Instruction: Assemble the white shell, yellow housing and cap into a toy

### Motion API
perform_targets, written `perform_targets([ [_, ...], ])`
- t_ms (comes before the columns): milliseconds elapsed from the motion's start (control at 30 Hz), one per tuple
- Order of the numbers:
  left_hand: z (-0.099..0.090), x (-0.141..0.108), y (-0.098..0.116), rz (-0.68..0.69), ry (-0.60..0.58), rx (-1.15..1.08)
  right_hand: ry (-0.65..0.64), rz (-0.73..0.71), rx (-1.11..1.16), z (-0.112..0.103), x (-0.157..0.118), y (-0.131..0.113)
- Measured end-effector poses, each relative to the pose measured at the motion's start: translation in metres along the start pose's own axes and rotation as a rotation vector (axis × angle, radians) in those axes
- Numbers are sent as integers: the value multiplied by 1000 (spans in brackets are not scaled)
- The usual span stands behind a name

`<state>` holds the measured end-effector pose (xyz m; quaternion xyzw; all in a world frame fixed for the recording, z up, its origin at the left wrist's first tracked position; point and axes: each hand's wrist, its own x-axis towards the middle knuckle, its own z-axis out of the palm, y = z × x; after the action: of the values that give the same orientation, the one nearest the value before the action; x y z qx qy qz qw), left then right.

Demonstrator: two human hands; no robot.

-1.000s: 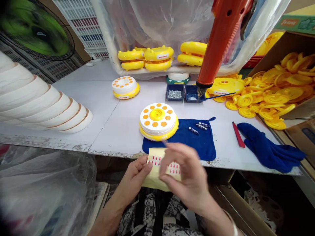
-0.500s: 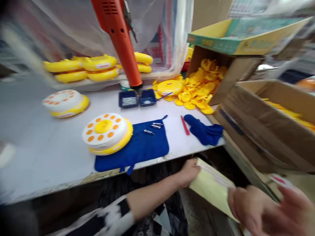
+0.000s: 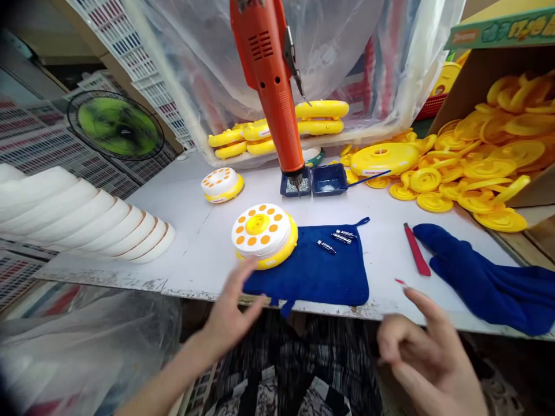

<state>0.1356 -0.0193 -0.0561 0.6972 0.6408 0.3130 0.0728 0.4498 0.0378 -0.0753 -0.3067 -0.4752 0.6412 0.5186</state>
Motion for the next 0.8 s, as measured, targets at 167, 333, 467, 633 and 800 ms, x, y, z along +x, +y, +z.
perform_targets([
  [167,-17,33,-74,259,34,594,-142,-81,17,47,58,26],
  [333,-5,45,-87,389,-78,612,-168,-104,-26,74,72,37],
  [467,-11,54,-96,546,-43,523,-168,-58,-80,83,67,38],
  [633,-27,89,-104,694,35,437,-142,-57,-132,92,72,31],
  [800,-51,107,-85,780,37,404,-158,-126,-192,100,84,11],
])
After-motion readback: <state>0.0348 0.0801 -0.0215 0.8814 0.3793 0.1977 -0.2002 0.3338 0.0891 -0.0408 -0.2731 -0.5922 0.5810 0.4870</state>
